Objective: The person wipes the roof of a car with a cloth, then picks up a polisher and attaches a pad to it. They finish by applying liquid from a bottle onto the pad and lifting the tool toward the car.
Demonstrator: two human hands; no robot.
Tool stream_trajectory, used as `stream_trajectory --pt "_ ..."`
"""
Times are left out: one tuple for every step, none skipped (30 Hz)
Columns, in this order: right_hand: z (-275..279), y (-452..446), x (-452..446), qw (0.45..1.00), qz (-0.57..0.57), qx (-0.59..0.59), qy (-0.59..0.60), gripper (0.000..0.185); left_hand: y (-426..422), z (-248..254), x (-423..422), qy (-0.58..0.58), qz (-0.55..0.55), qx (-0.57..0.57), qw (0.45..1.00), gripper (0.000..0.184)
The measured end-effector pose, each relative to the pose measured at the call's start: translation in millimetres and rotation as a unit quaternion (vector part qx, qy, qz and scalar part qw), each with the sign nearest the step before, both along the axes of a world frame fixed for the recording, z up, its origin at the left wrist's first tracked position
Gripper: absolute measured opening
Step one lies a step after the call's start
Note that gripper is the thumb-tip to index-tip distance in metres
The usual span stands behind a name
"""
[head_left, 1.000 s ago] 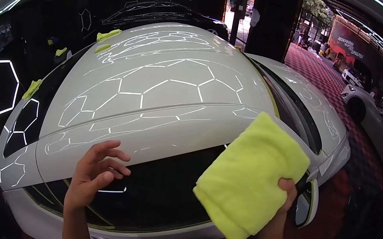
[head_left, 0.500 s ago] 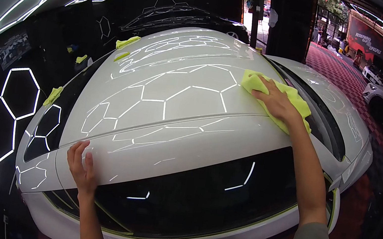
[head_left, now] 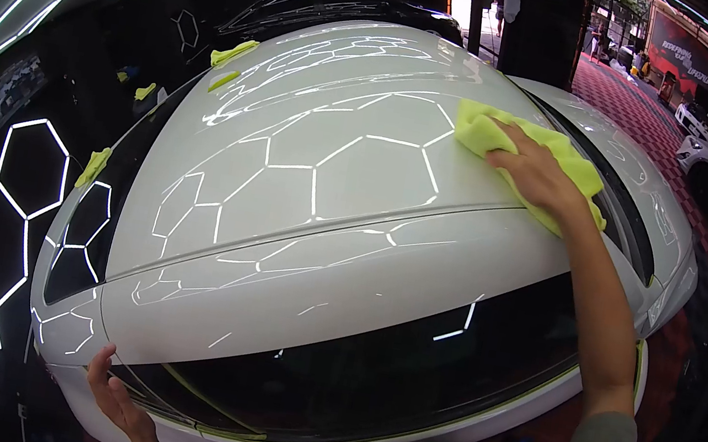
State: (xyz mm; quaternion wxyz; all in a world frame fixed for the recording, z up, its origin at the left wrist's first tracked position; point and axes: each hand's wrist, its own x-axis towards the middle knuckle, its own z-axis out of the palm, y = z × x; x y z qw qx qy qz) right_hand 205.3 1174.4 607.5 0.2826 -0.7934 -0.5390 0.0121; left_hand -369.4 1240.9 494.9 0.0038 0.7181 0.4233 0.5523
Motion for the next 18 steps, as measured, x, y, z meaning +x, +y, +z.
stream_trajectory --pt "6.0 24.9 -43.9 0.991 0.058 -0.036 -0.114 0.061 4.4 -1.9 1.7 -0.015 0.019 -0.004 1.0 0.048" --pt "5.7 44.8 -88.9 0.982 0.139 -0.043 -0.118 0.059 10.7 0.8 10.1 -0.026 0.001 0.0 1.0 0.045" --pt "7.7 59.3 -132.1 0.956 0.231 -0.062 -0.169 0.056 17.2 5.7 22.3 -0.024 -0.006 -0.005 1.0 0.045" --pt "12.8 63.4 -164.8 0.938 0.284 -0.075 -0.185 0.055 24.0 10.6 37.3 -0.015 -0.023 0.012 1.0 0.043" --pt "11.8 62.9 -173.0 0.927 0.3 -0.081 -0.209 0.054 29.1 14.0 50.4 -0.008 -0.04 0.029 0.999 0.042" --pt "8.9 57.1 -157.9 0.933 0.3 -0.066 -0.187 0.055 31.3 16.5 59.3 0.034 -0.036 0.02 0.999 0.043" --pt "4.4 47.2 -133.7 0.938 0.3 -0.05 -0.165 0.055 32.9 19.6 65.8 0.036 -0.041 0.017 0.998 0.043" --pt "-0.4 29.5 -104.1 0.954 0.261 -0.037 -0.139 0.056 33.9 21.7 73.1 0.087 -0.028 0.021 0.996 0.044" --pt "-2.0 6.0 -69.3 0.968 0.222 -0.024 -0.117 0.057 35.0 21.6 79.0 0.133 -0.016 0.024 0.991 0.045" --pt "0.2 -19.8 -38.9 0.987 0.149 -0.026 -0.051 0.062 36.1 21.1 78.9 0.159 0.001 0.019 0.987 0.047" --pt "-20.0 -37.5 11.2 0.997 0.056 -0.001 0.059 0.064 40.0 18.2 76.5 0.157 -0.002 0.016 0.987 0.047" --pt "4.4 -63.3 7.5 0.976 -0.002 -0.013 0.217 0.063 44.5 15.9 72.0 0.177 0.014 0.014 0.984 0.048" --pt "-8.4 -67.0 38.0 0.954 -0.053 0.067 0.289 0.058 46.9 13.0 67.9 0.196 0.034 0.012 0.98 0.05" --pt "-3.4 -64.9 60.1 0.958 -0.071 0.018 0.277 0.058 47.9 8.4 66.3 0.194 0.04 0.012 0.98 0.05" --pt "-0.2 -46.5 62.7 0.958 -0.068 0.019 0.279 0.058 49.1 3.3 64.6 0.156 0.007 -0.007 0.988 0.051" --pt "4.2 -22.4 61.0 0.965 -0.075 -0.015 0.252 0.06 51.5 1.4 63.0 0.116 -0.028 -0.024 0.993 0.052" --pt "7.7 3.9 55.3 0.971 -0.083 -0.046 0.221 0.063 54.3 0.2 60.1 0.113 -0.028 -0.018 0.993 0.052" --pt "-3.0 45.2 38.3 0.994 -0.096 -0.033 -0.032 0.07 55.9 -3.7 56.8 0.108 -0.027 -0.003 0.994 0.053"
